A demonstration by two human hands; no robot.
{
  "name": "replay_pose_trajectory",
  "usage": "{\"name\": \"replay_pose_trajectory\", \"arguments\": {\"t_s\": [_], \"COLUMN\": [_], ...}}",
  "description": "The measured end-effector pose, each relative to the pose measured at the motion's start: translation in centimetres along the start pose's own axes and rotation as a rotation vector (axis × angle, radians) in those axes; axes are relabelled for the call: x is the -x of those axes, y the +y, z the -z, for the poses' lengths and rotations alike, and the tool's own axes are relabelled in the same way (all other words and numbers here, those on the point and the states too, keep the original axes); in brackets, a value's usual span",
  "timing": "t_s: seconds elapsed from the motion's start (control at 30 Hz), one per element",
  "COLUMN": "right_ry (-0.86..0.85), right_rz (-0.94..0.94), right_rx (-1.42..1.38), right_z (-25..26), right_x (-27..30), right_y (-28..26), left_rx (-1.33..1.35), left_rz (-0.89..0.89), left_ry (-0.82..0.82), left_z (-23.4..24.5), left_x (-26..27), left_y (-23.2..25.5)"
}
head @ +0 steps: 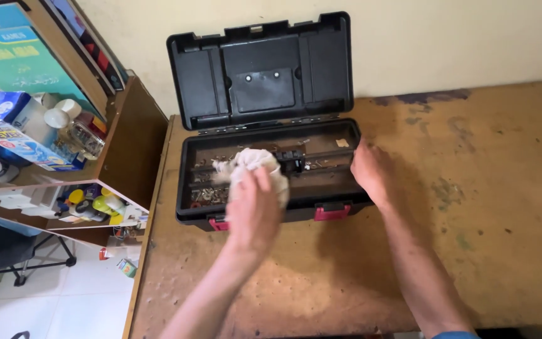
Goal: Sorting various screws into a divided tray and cleaning the toolbox with a cloth.
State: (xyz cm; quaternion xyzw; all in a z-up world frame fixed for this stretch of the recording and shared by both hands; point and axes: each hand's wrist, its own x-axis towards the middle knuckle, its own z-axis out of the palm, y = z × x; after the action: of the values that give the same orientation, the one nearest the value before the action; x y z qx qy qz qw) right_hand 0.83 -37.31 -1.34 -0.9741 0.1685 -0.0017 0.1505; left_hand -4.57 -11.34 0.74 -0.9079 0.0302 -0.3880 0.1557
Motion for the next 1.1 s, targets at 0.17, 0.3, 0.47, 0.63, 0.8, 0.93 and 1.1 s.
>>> {"name": "replay_pose_trajectory", "arguments": {"t_s": [0.17, 0.3, 0.47, 0.63, 0.8, 0.93, 1.1], "right_ry": [-0.061, -0.025, -0.027, -0.009, 0.096, 0.121, 0.149], "right_rz": [0.016, 0.005, -0.016, -0.009, 0.074, 0.092, 0.103], "right_rx": [0.061, 0.011, 0.002, 0.013, 0.083, 0.080, 0.073], "right_z": [-0.9, 0.2, -1.0, 0.6, -2.0, -2.0, -2.4], "right_x": [-0.9, 0.2, -0.6, 1.0, -0.8, -0.9, -0.8], "right_y": [1.2, -0.1, 0.5, -0.7, 1.2, 1.4, 1.5], "left_rx": [0.384, 0.454, 0.217, 1.020, 0.733, 0.739, 0.722], "left_rz": [-0.066, -0.106, -0.409, 0.309, 0.190, 0.192, 0.212], "left_ry": [0.137, 0.014, -0.139, -0.147, 0.159, 0.134, 0.071], "left_z": [3.3, 0.6, -2.4, -1.6, 0.5, 7.3, 7.9], "left_x": [0.2, 1.0, 0.4, -0.4, -0.6, -2.7, -3.7], "left_y": [4.6, 2.2, -6.3, -16.2, -23.8, -23.5, -22.4]}}
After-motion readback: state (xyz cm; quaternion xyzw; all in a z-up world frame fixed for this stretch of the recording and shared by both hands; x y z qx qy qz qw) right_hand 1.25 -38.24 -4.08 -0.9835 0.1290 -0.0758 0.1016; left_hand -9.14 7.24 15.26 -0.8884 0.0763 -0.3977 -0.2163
